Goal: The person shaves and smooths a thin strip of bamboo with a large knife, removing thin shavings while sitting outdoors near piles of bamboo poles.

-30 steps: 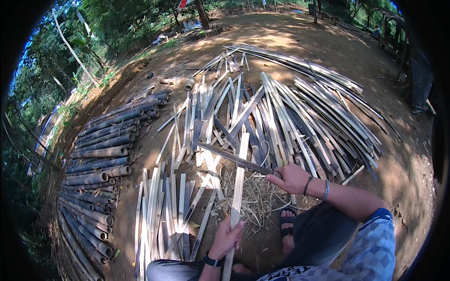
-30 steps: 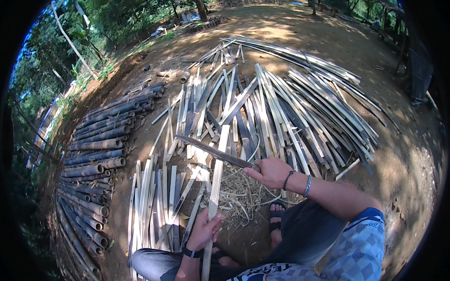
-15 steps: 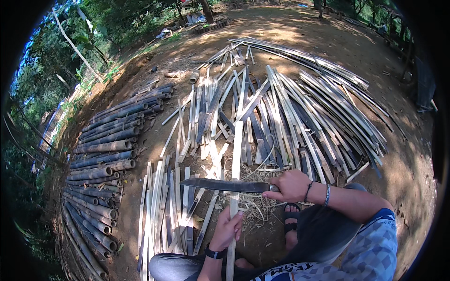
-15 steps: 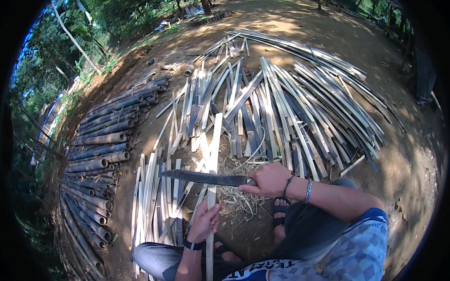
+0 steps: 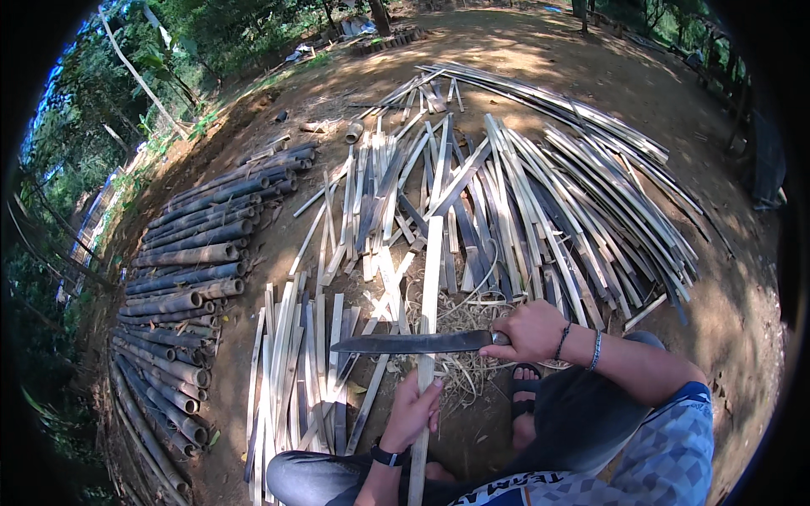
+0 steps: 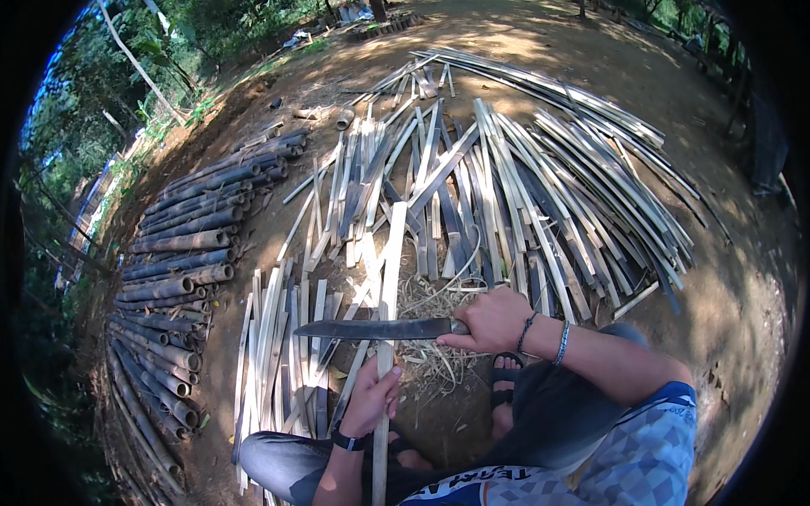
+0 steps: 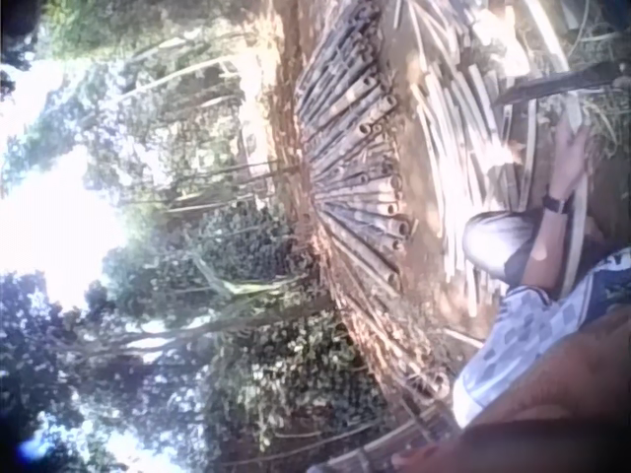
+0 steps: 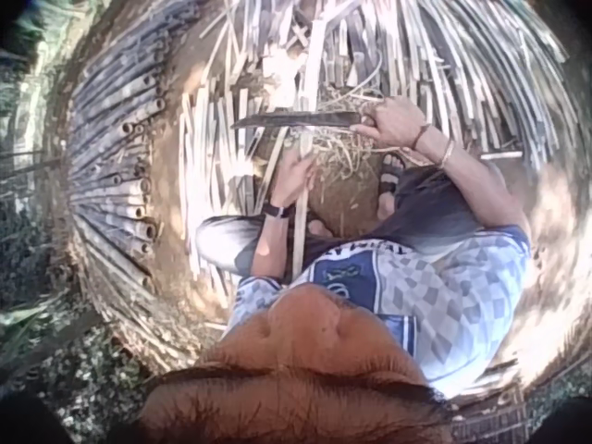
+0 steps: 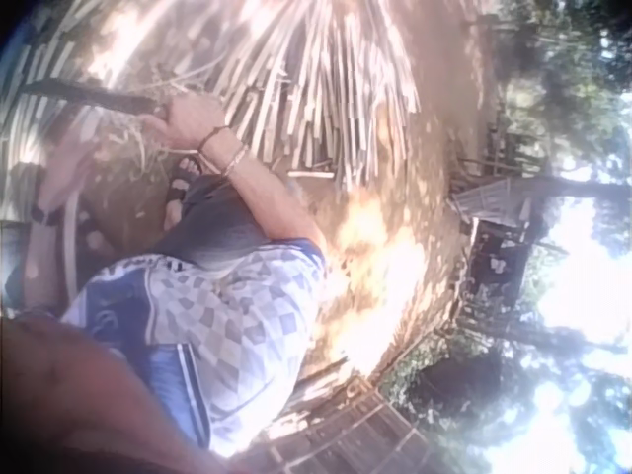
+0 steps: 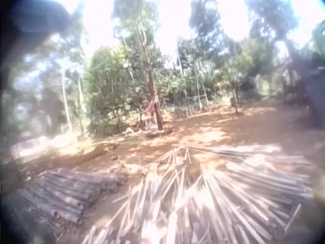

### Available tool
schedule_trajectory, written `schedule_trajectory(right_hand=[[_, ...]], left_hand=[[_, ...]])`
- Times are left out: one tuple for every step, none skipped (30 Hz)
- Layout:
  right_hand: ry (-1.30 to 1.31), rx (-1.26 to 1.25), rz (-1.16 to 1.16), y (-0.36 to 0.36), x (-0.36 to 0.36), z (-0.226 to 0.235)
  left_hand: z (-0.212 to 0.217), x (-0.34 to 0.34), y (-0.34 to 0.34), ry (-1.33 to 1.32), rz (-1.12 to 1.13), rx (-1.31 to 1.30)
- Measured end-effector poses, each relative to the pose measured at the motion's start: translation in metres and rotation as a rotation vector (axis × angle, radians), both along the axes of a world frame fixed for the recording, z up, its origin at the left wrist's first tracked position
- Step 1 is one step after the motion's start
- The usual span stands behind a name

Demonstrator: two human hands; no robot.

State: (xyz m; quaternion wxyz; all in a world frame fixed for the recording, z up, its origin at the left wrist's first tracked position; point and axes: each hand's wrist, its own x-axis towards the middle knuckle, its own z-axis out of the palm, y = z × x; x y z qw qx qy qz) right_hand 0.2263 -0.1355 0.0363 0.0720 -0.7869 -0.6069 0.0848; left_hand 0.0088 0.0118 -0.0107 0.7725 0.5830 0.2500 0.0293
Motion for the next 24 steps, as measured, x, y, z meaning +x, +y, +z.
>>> schedule_trajectory(right_hand=[[0.025, 0.006, -0.082, 0.000, 0.008, 0.001], [0.049, 0.011, -0.164, 0.002, 0.016, -0.001], [0.069, 0.023, -0.244, 0.004, 0.026, -0.004], [0.085, 0.042, -0.289, 0.006, 0.034, -0.008], [0.118, 0.031, -0.280, 0.003, 0.031, -0.011], [0.143, 0.024, -0.268, 0.002, 0.024, -0.009], [0.168, 0.018, -0.257, -0.001, 0.017, -0.008], [0.149, 0.018, -0.156, -0.004, 0.008, -0.009], [0.102, -0.016, -0.113, -0.002, 0.007, -0.007], [0.056, -0.049, -0.070, -0.002, 0.005, -0.006], [0.010, -0.081, -0.026, -0.001, 0.005, -0.005], [0.056, -0.078, -0.073, 0.000, 0.011, -0.003], [0.058, -0.069, -0.122, 0.000, 0.015, -0.004], [0.060, -0.061, -0.171, 0.000, 0.019, -0.006], [0.060, -0.043, -0.215, 0.003, 0.024, -0.006], [0.110, -0.041, -0.276, 0.006, 0.030, -0.002], [0.137, -0.032, -0.286, 0.006, 0.032, -0.006], [0.155, -0.023, -0.303, 0.005, 0.034, -0.009], [0.174, -0.015, -0.319, 0.004, 0.035, -0.009], [0.164, -0.012, -0.299, -0.001, 0.023, -0.011], [0.126, -0.031, -0.220, -0.003, 0.015, -0.013], [0.087, -0.050, -0.140, -0.004, 0.008, -0.016], [0.047, -0.069, -0.060, -0.005, 0.005, -0.015], [0.006, -0.099, -0.056, -0.004, 0.006, -0.011]], left_hand=[[-0.003, 0.001, -0.003, -0.004, -0.006, 0.017], [-0.004, 0.000, -0.004, 0.011, -0.015, 0.008], [-0.003, 0.000, -0.005, 0.020, -0.022, 0.004], [-0.002, 0.001, -0.005, 0.029, -0.029, 0.001], [-0.002, 0.000, -0.006, 0.034, -0.030, 0.007], [-0.001, 0.000, -0.006, 0.029, -0.029, 0.017], [-0.001, 0.001, -0.006, 0.024, -0.028, 0.027], [-0.001, 0.002, -0.006, 0.022, -0.021, 0.026], [-0.002, 0.000, -0.006, 0.031, -0.013, 0.025], [-0.003, -0.001, -0.005, 0.041, -0.005, 0.025], [-0.005, 0.001, -0.004, 0.032, 0.001, 0.076], [-0.008, 0.003, -0.005, 0.024, 0.005, 0.117], [-0.010, 0.005, -0.007, 0.015, 0.009, 0.158], [-0.011, 0.004, -0.009, 0.035, 0.004, 0.163], [-0.009, 0.003, -0.009, 0.053, 0.004, 0.177], [-0.008, 0.003, -0.009, 0.072, 0.003, 0.191], [-0.009, 0.002, -0.010, 0.085, 0.006, 0.219], [-0.009, 0.004, -0.011, 0.088, 0.002, 0.244], [-0.010, 0.005, -0.012, 0.091, -0.001, 0.269], [-0.010, 0.005, -0.011, 0.090, 0.004, 0.262], [-0.011, 0.002, -0.010, 0.095, 0.014, 0.255], [-0.011, 0.002, -0.009, 0.100, 0.024, 0.248], [-0.011, 0.003, -0.009, 0.087, 0.022, 0.263], [-0.011, 0.002, -0.010, 0.084, 0.019, 0.274]])
